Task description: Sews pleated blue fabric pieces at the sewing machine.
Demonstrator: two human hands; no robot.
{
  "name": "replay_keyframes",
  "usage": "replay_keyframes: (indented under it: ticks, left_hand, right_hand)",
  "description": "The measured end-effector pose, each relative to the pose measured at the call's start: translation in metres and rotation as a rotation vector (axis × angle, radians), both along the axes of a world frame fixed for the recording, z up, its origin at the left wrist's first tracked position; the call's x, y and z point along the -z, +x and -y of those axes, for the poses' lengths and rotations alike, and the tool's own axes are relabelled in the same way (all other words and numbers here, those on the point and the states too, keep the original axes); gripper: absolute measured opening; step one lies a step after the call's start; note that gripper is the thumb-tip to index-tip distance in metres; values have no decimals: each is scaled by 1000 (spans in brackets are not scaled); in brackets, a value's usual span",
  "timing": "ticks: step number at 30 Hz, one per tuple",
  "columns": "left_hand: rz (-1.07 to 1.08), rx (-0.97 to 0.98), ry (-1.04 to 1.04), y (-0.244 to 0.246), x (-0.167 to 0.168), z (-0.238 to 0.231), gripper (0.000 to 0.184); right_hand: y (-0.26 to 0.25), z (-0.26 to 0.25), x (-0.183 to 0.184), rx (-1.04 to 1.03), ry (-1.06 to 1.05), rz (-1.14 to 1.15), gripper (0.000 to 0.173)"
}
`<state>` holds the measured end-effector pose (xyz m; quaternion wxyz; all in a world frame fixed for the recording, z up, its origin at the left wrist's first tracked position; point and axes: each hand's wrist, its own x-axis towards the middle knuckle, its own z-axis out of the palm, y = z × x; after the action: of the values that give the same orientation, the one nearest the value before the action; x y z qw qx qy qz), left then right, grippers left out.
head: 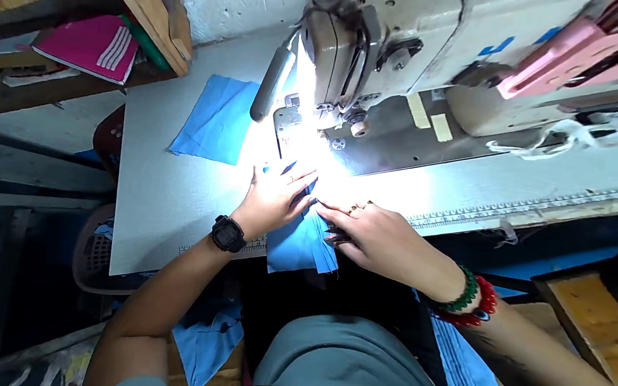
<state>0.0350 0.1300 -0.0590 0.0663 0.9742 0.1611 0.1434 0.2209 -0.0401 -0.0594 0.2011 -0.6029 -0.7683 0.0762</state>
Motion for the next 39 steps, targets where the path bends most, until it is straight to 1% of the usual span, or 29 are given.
replay_keyframes:
  ticks: [2,5,12,17,22,30,33,35,36,38,39]
  left_hand:
    - [-28,-3,-40,5,1,-5,49]
    - [-52,-15,-66,13,-2,-14,52]
    - [-88,-33,-67,15,-5,-28,52]
    - [-81,-41,-55,19,-3,-37,57]
    - [-99,-56,-52,21,-5,-38,57]
    - [-105,-68,-59,21,-2,-40,56]
    - [-110,-76,-63,22,-2,-42,57]
    - [-83,-62,-53,22,-2,-45,54]
    - [-69,-40,-61,21,-3,-42,49]
    - [-28,44,-75,13,-5,-24,34]
    - [-24,99,-83,7,-7,-13,31]
  right_hand:
    - [1,-2,-1,9,2,16,47]
    - [4,-6,-4,19,8,34,46]
    - [7,-11,-6,28,10,56,42]
    - [8,-18,-8,36,20,42,41]
    - [9,-21,-9,36,14,63,40]
    - [9,-23,-10,43,10,87,43]
    - [9,-25,-12,47,-7,98,40]
    - [11,-29,-14,43,-4,87,35]
    - [12,-28,-15,32,-1,76,34]
    - [14,-21,-14,15,-9,15,37]
    - [14,-15,-12,21,-13,-33,37]
